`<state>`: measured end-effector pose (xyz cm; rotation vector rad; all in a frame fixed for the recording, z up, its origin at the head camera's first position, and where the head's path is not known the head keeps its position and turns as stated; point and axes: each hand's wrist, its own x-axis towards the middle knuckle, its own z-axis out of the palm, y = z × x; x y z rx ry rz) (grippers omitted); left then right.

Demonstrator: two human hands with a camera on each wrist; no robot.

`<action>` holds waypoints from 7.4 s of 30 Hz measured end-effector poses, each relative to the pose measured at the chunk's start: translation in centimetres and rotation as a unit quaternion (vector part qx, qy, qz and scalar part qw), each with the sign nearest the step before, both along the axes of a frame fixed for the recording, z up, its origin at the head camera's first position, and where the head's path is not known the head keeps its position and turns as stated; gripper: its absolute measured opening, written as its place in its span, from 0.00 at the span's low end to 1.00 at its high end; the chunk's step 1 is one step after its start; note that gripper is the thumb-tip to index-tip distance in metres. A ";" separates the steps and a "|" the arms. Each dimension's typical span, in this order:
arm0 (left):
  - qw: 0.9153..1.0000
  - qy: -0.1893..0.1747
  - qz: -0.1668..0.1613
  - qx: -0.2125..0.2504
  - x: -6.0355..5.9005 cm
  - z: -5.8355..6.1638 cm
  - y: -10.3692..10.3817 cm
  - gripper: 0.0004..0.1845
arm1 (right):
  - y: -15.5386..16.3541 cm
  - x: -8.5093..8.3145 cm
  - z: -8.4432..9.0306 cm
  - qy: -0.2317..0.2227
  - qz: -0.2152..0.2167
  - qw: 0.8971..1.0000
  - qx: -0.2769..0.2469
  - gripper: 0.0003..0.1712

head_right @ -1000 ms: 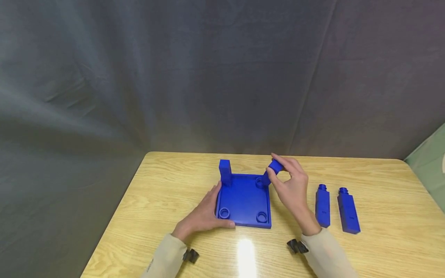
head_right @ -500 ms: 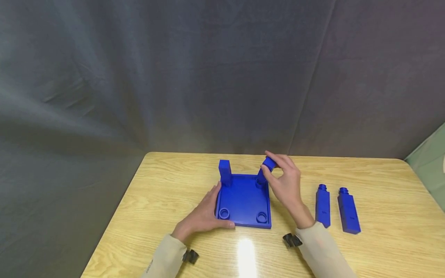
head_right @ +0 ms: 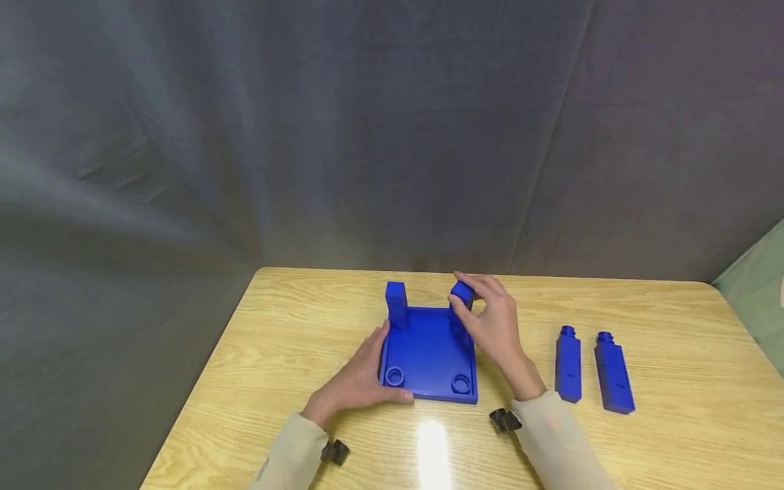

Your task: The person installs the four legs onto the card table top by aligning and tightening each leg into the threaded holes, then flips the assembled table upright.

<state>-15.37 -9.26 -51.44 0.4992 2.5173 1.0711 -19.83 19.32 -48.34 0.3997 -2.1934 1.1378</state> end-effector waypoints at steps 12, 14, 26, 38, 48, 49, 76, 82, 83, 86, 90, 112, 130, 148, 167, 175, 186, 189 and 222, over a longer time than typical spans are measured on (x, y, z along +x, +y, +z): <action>1.000 0.001 0.000 -0.007 0.0 0.1 0.0 0.76 | 0.4 0.3 -0.7 -0.011 0.044 0.998 -0.054 0.22; 1.000 -0.001 0.002 -0.007 0.0 0.0 0.0 0.76 | 0.4 0.3 -0.8 -0.012 0.047 0.997 -0.058 0.22; 1.000 -0.004 0.000 0.000 -0.1 0.0 -0.1 0.77 | 0.0 0.1 -1.0 -0.008 -0.029 0.996 -0.083 0.18; 1.000 0.001 -0.001 0.005 -0.1 -0.1 -0.2 0.77 | -0.1 0.2 -1.0 -0.035 -0.003 0.993 -0.114 0.27; 1.000 0.000 0.000 -0.001 -0.1 0.0 -0.1 0.77 | 0.9 0.0 -1.5 -0.079 0.219 0.948 -0.219 0.22; 1.000 0.000 0.000 -0.001 -0.1 0.1 -0.1 0.77 | 1.0 0.0 -1.4 -0.083 0.210 0.951 -0.213 0.21; 1.000 -0.003 -0.002 0.000 -0.1 0.0 -0.3 0.77 | 0.0 -0.1 -1.5 -0.070 0.176 0.942 -0.278 0.24; 1.000 0.000 -0.004 0.000 -0.2 -0.1 -0.2 0.77 | 0.6 -0.1 -2.0 -0.114 0.255 0.918 -0.283 0.26; 1.000 0.001 -0.004 0.000 -0.2 -0.1 -0.2 0.77 | 0.6 -0.1 -2.0 -0.118 0.253 0.919 -0.277 0.25; 1.000 0.001 -0.004 -0.001 -0.2 -0.1 -0.2 0.77 | 0.6 -0.1 -2.0 -0.123 0.241 0.925 -0.268 0.23; 1.000 0.001 -0.004 0.000 -0.2 -0.1 -0.2 0.77 | 0.4 -0.1 -1.9 -0.114 0.211 0.931 -0.274 0.21; 1.000 0.006 -0.007 0.003 -0.1 -0.2 -0.2 0.77 | -0.5 0.2 -1.4 -0.120 0.010 0.965 -0.234 0.21; 1.000 0.000 -0.004 0.000 0.0 -0.2 -0.2 0.77 | 0.6 0.0 -2.3 -0.116 0.238 0.920 -0.288 0.22; 1.000 -0.002 -0.002 0.001 -0.1 -0.3 -0.2 0.77 | -0.5 0.2 -2.0 -0.098 0.059 0.958 -0.264 0.19; 1.000 0.003 -0.008 0.000 -0.2 -0.2 -0.2 0.77 | -1.1 0.3 -1.5 -0.060 0.031 0.971 -0.230 0.25; 1.000 0.004 -0.009 -0.003 -0.2 -0.1 -0.2 0.77 | 0.1 -0.1 -2.1 -0.061 0.202 0.939 -0.271 0.24; 1.000 -0.001 -0.003 -0.004 -0.2 -0.2 -0.2 0.77 | 0.0 0.1 -2.0 -0.100 0.096 0.961 -0.239 0.19; 1.000 -0.003 -0.001 -0.004 -0.1 -0.2 -0.2 0.77 | -0.2 0.1 -2.0 -0.099 0.073 0.963 -0.241 0.19; 1.000 0.002 -0.006 -0.002 -0.1 -0.2 -0.2 0.77 | 0.1 1.5 0.2 -0.029 0.026 0.986 -0.160 0.23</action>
